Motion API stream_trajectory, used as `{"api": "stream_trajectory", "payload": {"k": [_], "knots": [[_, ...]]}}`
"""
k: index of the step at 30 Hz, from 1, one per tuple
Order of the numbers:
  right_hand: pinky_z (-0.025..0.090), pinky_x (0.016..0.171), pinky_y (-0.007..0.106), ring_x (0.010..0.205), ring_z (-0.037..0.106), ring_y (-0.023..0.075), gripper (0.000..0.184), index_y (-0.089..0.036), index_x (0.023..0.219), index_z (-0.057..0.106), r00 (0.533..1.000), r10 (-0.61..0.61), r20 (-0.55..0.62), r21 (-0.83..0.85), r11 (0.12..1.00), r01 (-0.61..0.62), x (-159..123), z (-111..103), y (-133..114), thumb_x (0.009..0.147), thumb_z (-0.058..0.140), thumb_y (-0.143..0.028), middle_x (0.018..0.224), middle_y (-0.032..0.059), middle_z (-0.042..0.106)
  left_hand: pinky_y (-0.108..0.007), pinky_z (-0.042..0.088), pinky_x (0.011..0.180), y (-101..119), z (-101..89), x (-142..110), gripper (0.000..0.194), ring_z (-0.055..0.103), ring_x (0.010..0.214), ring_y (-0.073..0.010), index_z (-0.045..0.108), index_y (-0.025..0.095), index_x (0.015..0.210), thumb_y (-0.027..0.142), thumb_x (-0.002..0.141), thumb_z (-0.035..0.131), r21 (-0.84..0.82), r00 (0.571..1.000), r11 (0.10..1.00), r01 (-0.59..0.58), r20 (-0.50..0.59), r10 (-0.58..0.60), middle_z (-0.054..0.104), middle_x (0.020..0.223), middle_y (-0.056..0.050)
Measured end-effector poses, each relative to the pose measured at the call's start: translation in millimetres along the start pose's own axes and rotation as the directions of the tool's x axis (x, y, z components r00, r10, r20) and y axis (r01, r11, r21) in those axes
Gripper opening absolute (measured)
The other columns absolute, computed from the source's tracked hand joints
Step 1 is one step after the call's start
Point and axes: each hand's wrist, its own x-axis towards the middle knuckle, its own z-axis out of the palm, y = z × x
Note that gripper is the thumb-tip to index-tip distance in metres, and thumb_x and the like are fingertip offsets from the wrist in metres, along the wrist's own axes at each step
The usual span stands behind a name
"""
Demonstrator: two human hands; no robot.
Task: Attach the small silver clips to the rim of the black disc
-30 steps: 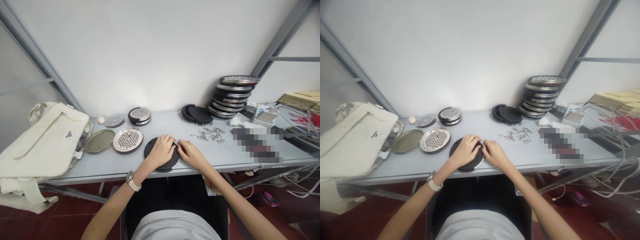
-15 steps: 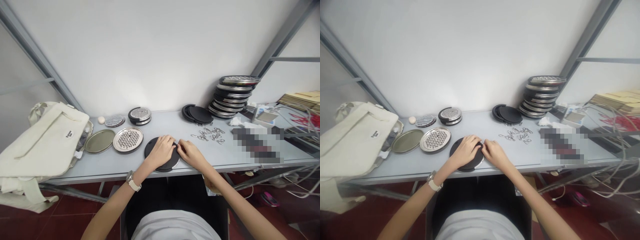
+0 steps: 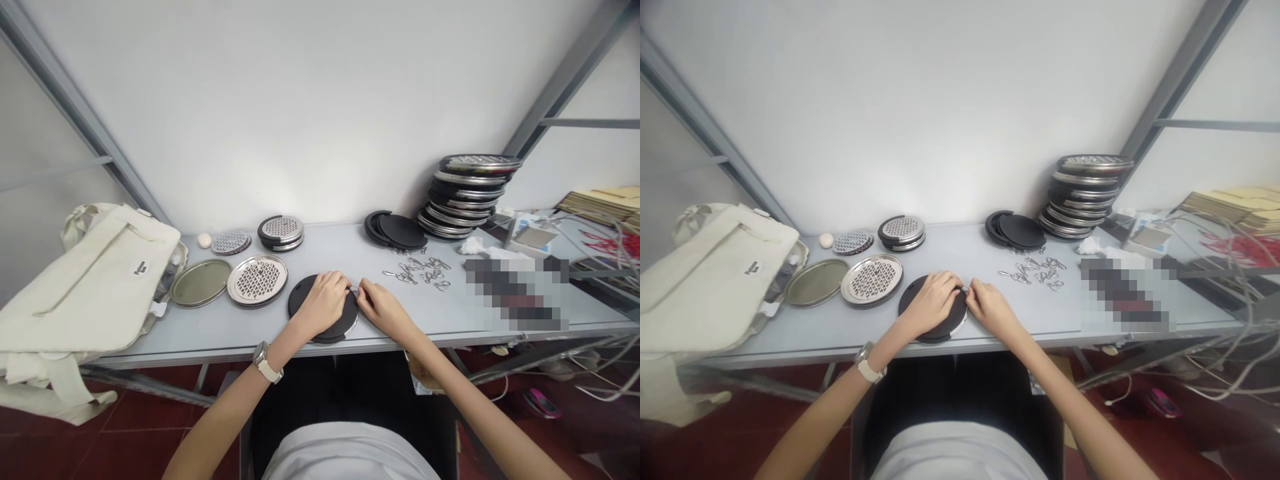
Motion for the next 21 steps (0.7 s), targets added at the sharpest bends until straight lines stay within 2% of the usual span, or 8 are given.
{"api": "stream_trajectory", "payload": {"k": [9,16,21], "knots": [[0.035,0.058,0.029,0.059,0.052,0.0196,0.016,-0.021,0.085,0.042,0.999,-0.024,0.026,-0.014,1.0,0.025,0.0,0.8,0.5,0.097,0.031,-0.023,0.066,0.0014,0.053,-0.037,0.042,0.09,-0.7,1.9,-0.2,0.015,0.052,0.098,-0.0219,0.05,0.017,0.107,0.017,0.095,0.041,0.007,0.998,0.999,0.043,-0.035,-0.043,0.055,0.099,-0.006],[0.038,0.064,0.029,0.068,0.055,0.0201,0.017,-0.022,0.085,0.043,0.998,-0.025,0.061,0.068,0.997,0.021,0.9,-0.2,1.4,0.097,0.032,-0.021,0.074,0.004,0.058,-0.036,0.043,0.091,0.6,0.6,0.4,0.01,0.053,0.098,-0.0217,0.048,0.018,0.102,0.015,0.093,0.045,-0.075,0.999,0.996,-0.046,-0.001,0.046,0.056,0.099,-0.005],[0.038,0.064,0.028,0.067,0.054,0.0189,0.02,-0.022,0.079,0.043,0.996,-0.024,0.086,0.129,0.992,0.012,3.7,-3.9,0.1,0.096,0.032,-0.022,0.071,0.002,0.056,-0.036,0.043,0.092,1.7,-0.1,-0.1,0.012,0.054,0.1,-0.0212,0.048,0.018,0.104,0.015,0.092,0.047,-0.097,0.999,0.994,-0.04,-0.024,0.038,0.056,0.103,-0.005]]}}
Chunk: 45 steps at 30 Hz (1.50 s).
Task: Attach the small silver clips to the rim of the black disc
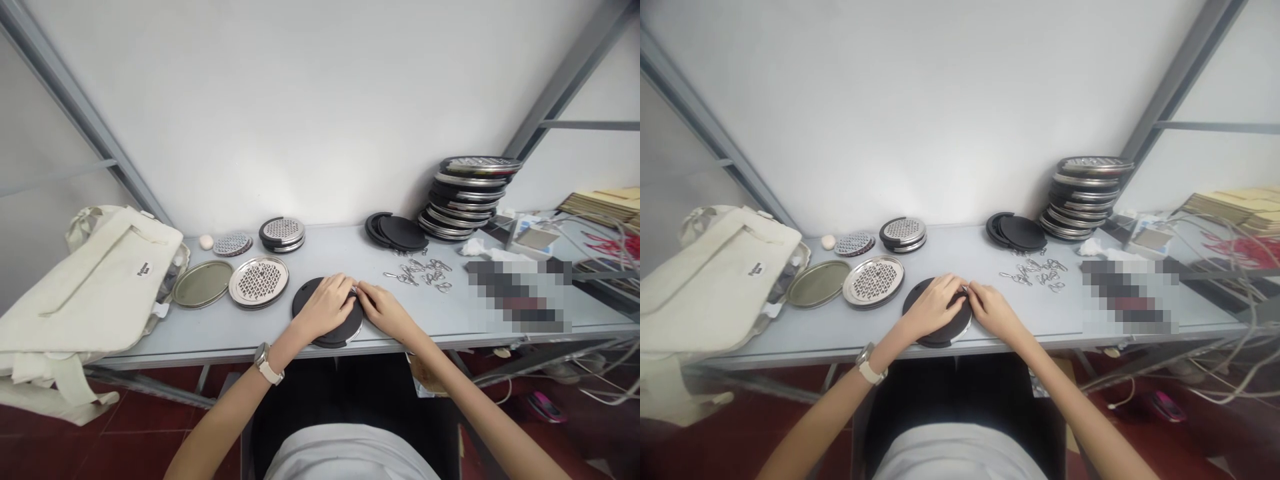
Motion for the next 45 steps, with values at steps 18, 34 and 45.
{"api": "stream_trajectory", "payload": {"k": [18,34,45], "knots": [[0.038,0.065,0.028,0.068,0.056,0.0193,0.028,-0.02,0.071,0.048,1.0,0.005,0.01,-0.022,1.0,-0.004,-1.2,-2.7,-1.0,0.095,0.034,-0.023,0.07,0.0047,0.061,-0.037,0.04,0.092,0.9,-1.1,0.1,0.014,0.053,0.1,-0.022,0.047,0.018,0.106,0.018,0.098,0.036,0.009,0.996,1.0,0.003,0.085,-0.004,0.058,0.102,-0.007],[0.038,0.065,0.029,0.067,0.056,0.0194,0.026,-0.019,0.071,0.05,1.0,-0.01,0.013,-0.061,0.998,0.011,-1.5,-2.8,-1.7,0.092,0.035,-0.022,0.068,0.0048,0.06,-0.037,0.039,0.093,1.2,-1.8,0.5,0.017,0.054,0.1,-0.0214,0.047,0.018,0.11,0.018,0.098,0.036,0.0,0.996,1.0,0.006,0.085,-0.006,0.059,0.103,-0.007],[0.039,0.068,0.029,0.07,0.056,0.0198,0.023,-0.019,0.074,0.051,1.0,-0.005,0.027,-0.082,0.997,0.007,-2.5,-3.9,-3.2,0.091,0.036,-0.02,0.07,0.0052,0.061,-0.037,0.039,0.093,2.4,-2.6,0.2,0.018,0.053,0.1,-0.0217,0.048,0.018,0.111,0.017,0.098,0.036,0.0,0.997,1.0,0.007,0.08,-0.007,0.059,0.104,-0.007]]}}
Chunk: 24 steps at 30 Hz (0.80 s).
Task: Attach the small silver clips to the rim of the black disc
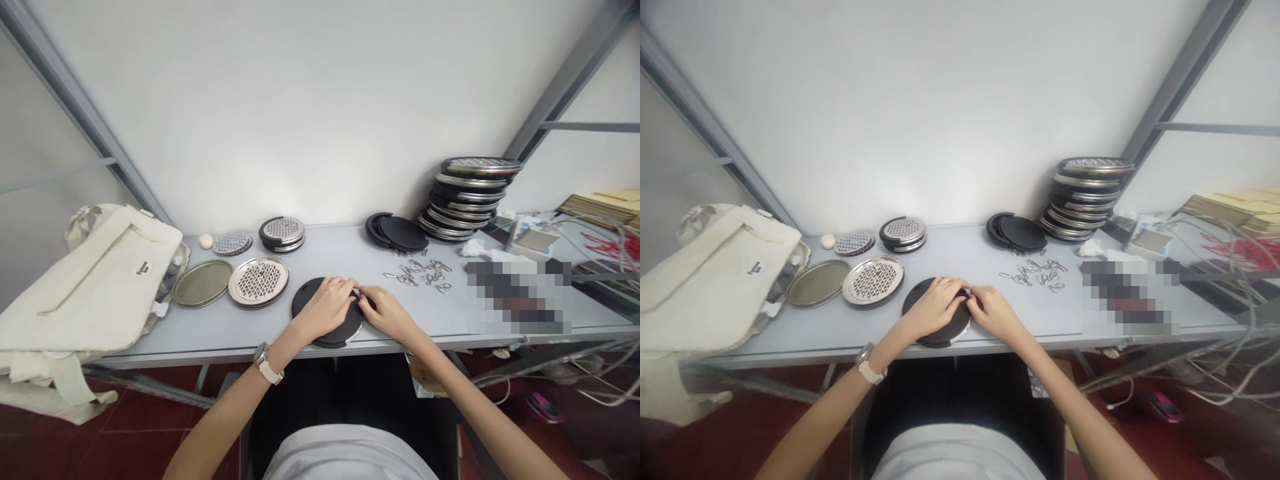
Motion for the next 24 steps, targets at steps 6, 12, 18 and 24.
{"api": "stream_trajectory", "payload": {"k": [6,12,18,24], "knots": [[0.04,0.07,0.03,0.073,0.057,0.0205,0.023,-0.017,0.079,0.054,1.0,-0.001,0.01,0.006,1.0,0.001,0.6,-0.7,-0.5,0.091,0.035,-0.019,0.075,0.0069,0.064,-0.036,0.038,0.093,-0.3,0.1,0.0,0.016,0.053,0.1,-0.021,0.048,0.018,0.11,0.017,0.097,0.037,0.001,1.0,1.0,0.003,0.0,-0.003,0.059,0.103,-0.006],[0.04,0.07,0.03,0.073,0.058,0.0205,0.023,-0.018,0.079,0.055,1.0,-0.01,0.004,0.005,1.0,0.01,0.3,0.1,0.1,0.091,0.036,-0.02,0.075,0.0066,0.064,-0.037,0.038,0.093,-0.8,-0.4,0.8,0.016,0.054,0.101,-0.0217,0.047,0.018,0.111,0.017,0.097,0.038,0.003,1.0,1.0,0.003,0.007,-0.003,0.059,0.104,-0.006],[0.04,0.07,0.03,0.072,0.057,0.0203,0.022,-0.018,0.079,0.055,1.0,-0.012,0.001,0.015,1.0,0.012,-0.2,-0.4,0.2,0.091,0.036,-0.019,0.075,0.0062,0.064,-0.038,0.038,0.094,-0.6,0.6,0.4,0.017,0.054,0.101,-0.0217,0.047,0.018,0.11,0.018,0.098,0.036,-0.001,1.0,1.0,0.011,0.011,-0.011,0.059,0.104,-0.007],[0.039,0.068,0.029,0.07,0.056,0.0195,0.021,-0.019,0.077,0.053,1.0,-0.012,0.004,0.009,1.0,0.012,0.7,-0.9,-0.6,0.09,0.037,-0.019,0.071,0.0047,0.062,-0.038,0.039,0.093,-0.7,0.4,0.2,0.017,0.054,0.1,-0.0219,0.047,0.018,0.111,0.018,0.097,0.036,0.002,1.0,1.0,0.004,0.006,-0.004,0.059,0.103,-0.007]]}}
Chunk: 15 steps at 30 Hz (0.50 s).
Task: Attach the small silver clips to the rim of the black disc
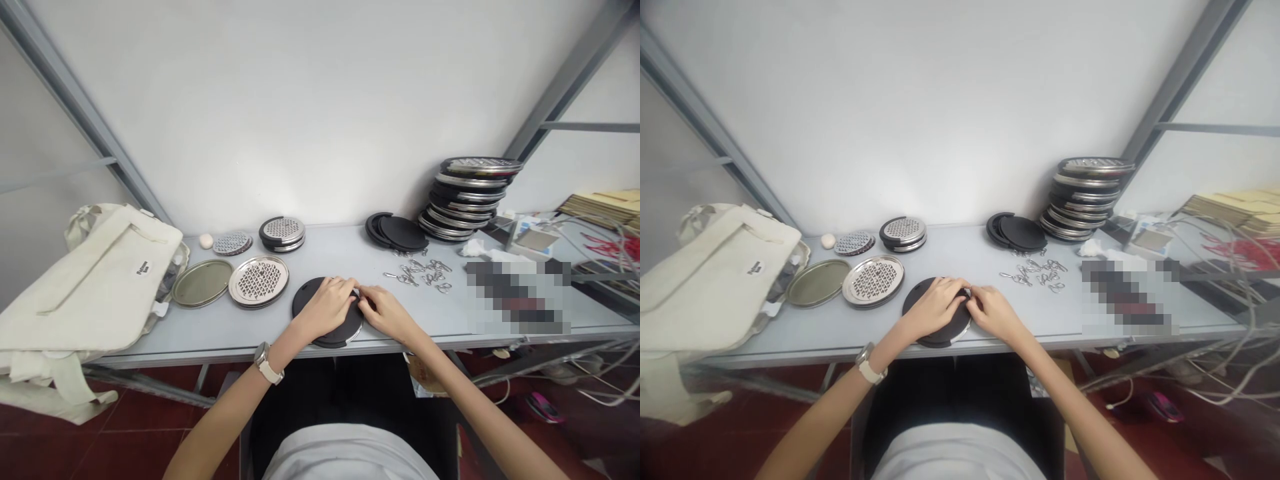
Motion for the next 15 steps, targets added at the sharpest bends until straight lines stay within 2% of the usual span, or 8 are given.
{"api": "stream_trajectory", "payload": {"k": [15], "knots": [[0.04,0.07,0.029,0.072,0.057,0.0203,0.019,-0.018,0.081,0.057,1.0,0.01,-0.009,0.001,1.0,-0.01,-1.2,0.5,-1.1,0.087,0.039,-0.017,0.074,0.0057,0.064,-0.039,0.039,0.094,0.0,-0.1,0.3,0.019,0.054,0.102,-0.0224,0.048,0.018,0.111,0.018,0.097,0.036,-0.007,1.0,1.0,0.003,0.009,-0.003,0.059,0.104,-0.007]]}}
